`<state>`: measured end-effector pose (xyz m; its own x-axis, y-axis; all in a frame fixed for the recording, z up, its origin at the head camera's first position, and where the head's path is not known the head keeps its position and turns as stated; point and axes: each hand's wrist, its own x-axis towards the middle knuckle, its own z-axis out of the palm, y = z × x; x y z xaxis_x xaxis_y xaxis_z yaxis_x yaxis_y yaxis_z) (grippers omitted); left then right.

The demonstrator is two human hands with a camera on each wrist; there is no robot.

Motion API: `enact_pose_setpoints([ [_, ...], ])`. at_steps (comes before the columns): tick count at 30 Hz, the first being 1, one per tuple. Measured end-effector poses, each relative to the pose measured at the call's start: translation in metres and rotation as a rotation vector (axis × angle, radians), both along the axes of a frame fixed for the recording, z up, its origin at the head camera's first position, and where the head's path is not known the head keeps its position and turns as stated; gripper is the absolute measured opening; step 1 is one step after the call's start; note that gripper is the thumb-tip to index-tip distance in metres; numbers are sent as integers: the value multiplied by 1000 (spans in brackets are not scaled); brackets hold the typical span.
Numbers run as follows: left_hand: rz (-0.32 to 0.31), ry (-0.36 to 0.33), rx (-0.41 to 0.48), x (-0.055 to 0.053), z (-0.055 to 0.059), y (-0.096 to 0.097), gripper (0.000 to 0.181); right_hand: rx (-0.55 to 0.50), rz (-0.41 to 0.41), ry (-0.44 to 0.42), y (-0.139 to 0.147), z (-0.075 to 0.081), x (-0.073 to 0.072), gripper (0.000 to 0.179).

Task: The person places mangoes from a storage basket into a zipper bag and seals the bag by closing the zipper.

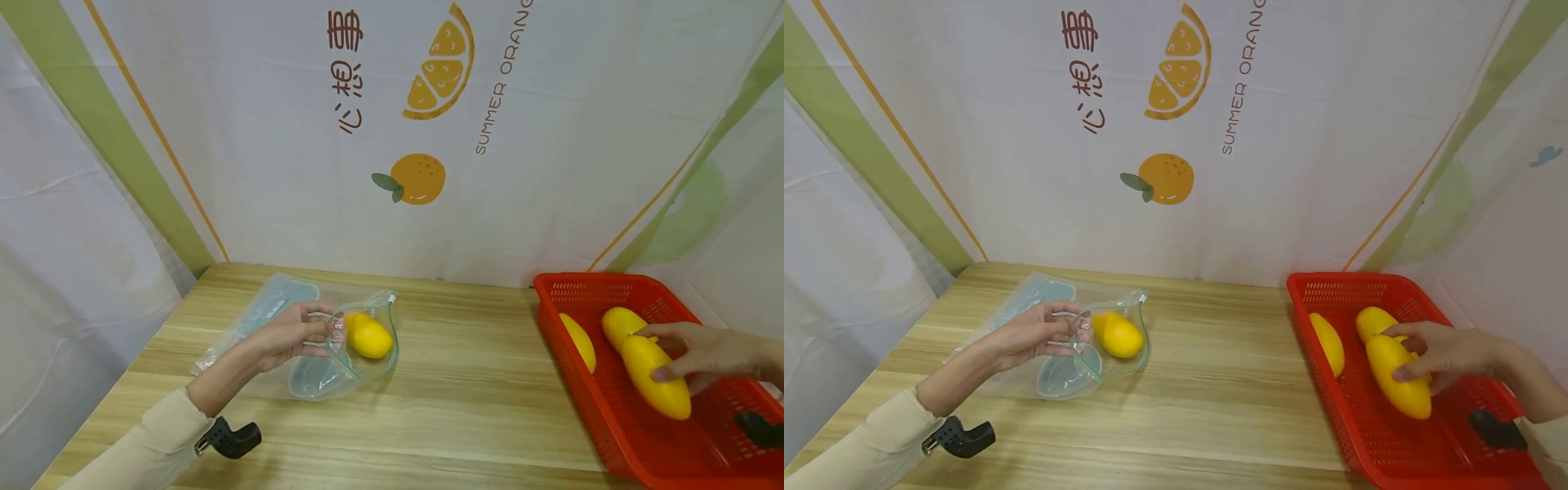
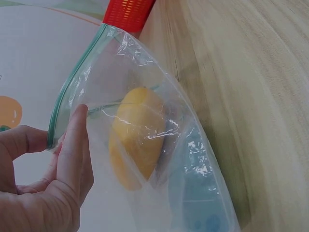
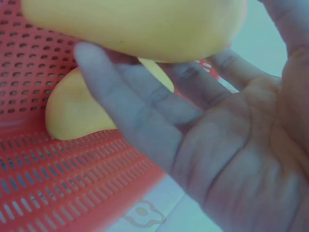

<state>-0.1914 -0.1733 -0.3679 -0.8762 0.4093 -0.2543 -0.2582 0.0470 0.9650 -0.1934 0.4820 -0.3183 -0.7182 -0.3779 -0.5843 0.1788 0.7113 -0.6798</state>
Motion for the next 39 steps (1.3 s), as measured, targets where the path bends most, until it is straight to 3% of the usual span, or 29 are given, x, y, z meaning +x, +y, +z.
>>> enact_pose_setpoints([
  [7,7,-3,3,0,0,0,51,32,-29,84,-6,5,-2,80],
  [14,-6,5,1,0,-1,0,50,-97,-7,124,-8,2,-4,70],
  [25,-8,12,-3,-1,2,1,51,-124,-53,224,-18,9,-8,65],
  [39,2,3,4,-1,2,2,47,-237,-116,255,-41,14,-8,70],
])
